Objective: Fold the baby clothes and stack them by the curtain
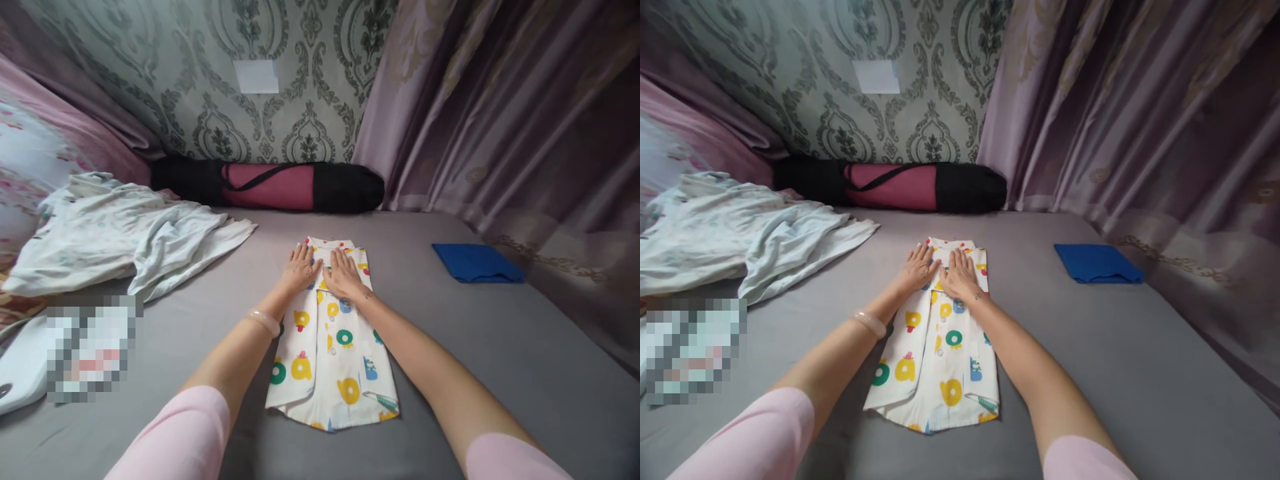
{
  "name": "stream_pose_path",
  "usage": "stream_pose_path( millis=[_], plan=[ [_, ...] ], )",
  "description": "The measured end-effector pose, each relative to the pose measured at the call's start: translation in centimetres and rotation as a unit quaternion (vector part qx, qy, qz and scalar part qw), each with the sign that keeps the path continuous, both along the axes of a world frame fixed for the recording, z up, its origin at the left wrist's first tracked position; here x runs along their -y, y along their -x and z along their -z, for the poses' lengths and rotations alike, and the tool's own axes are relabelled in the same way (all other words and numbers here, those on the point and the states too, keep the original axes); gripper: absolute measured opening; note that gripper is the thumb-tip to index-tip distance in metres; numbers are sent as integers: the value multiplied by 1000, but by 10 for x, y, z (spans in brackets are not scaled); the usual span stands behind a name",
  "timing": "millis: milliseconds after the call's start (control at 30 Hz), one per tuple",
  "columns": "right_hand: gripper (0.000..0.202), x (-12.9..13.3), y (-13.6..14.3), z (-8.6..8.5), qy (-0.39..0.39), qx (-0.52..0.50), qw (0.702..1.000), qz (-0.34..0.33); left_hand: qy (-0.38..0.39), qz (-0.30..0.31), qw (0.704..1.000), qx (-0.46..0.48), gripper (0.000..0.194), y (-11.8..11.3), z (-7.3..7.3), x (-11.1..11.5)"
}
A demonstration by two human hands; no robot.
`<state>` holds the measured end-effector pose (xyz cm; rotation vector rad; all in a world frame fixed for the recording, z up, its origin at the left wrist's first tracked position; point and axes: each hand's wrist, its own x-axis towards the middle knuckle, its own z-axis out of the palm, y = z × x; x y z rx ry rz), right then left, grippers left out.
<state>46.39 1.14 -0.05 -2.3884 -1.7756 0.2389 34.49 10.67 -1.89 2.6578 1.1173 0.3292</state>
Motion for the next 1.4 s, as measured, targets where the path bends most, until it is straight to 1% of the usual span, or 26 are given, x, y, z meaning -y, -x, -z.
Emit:
stream_pose_path(
  millis=[67, 133, 167, 233, 300, 400, 467, 533, 600, 633, 733, 767, 800, 833, 900, 1033, 1100, 1133, 1200, 1300, 1367, 1400],
  plan=[
    [71, -1, -3, -4, 18, -12, 1000, 10, -6, -4, 1000, -19, 66, -1, -2, 1],
    [70, -2, -11, -10, 37, -27, 999, 1, -22, -8, 999, -41, 64, -2, -5, 1],
    [68, -4, -17, -13, 31, -24, 999, -6, -40, -3, 998, -46, 63, -3, -7, 1],
    [65, -6, -30, -17, -9, 6, 1000, -19, -82, 19, 996, -41, 63, -5, -9, 1],
    [63, -9, -42, -18, -38, 40, 998, -22, -100, 45, 993, -36, 64, -8, -11, 0],
    [63, -12, -55, -10, -3, 36, 999, -15, -72, 65, 994, -55, 66, -11, -10, -2],
    [63, -13, -60, -5, 11, 30, 999, -14, -52, 69, 994, -65, 66, -12, -9, -4],
    [63, -14, -60, -4, 18, 24, 999, -14, -34, 70, 995, -68, 67, -13, -11, -3],
    [62, -17, -57, -8, 15, 23, 999, -21, -21, 57, 996, -67, 66, -13, -15, 1],
    [61, -19, -53, -11, 9, 25, 999, -33, -19, 38, 997, -67, 66, -12, -19, 6],
    [57, -30, -35, -20, -11, 26, 993, -111, -19, -44, 996, -75, 65, -4, -29, 25],
    [56, -35, -28, -22, -10, 22, 990, -140, -15, -59, 995, -82, 65, 2, -33, 32],
    [55, -39, -22, -23, -6, 17, 986, -166, -9, -59, 994, -89, 65, 11, -35, 40],
    [55, -42, -16, -23, -1, 13, 982, -186, 1, -46, 994, -96, 65, 22, -37, 47],
    [55, -47, -10, -21, 6, 9, 978, -210, 19, 2, 995, -96, 66, 50, -38, 62],
    [54, -53, -10, -11, 7, 4, 976, -216, 38, 99, 994, -35, 62, 119, -36, 94],
    [54, -54, -12, -7, -3, 4, 977, -213, 40, 132, 990, -12, 57, 147, -38, 115],
    [54, -54, -12, -6, -11, 3, 978, -210, 42, 145, 988, -6, 55, 157, -41, 125],
    [53, -52, -11, -6, -43, 3, 979, -200, 49, 156, 986, -2, 52, 171, -47, 147],
    [52, -40, -6, -9, -107, 14, 974, -200, 56, 177, 983, -7, 50, 181, -54, 173],
    [52, -26, -1, -11, -121, 16, 970, -211, 55, 196, 979, -9, 50, 186, -53, 183],
    [52, -19, 1, -11, -112, 13, 970, -216, 52, 204, 977, -9, 51, 188, -51, 186]
  ],
)
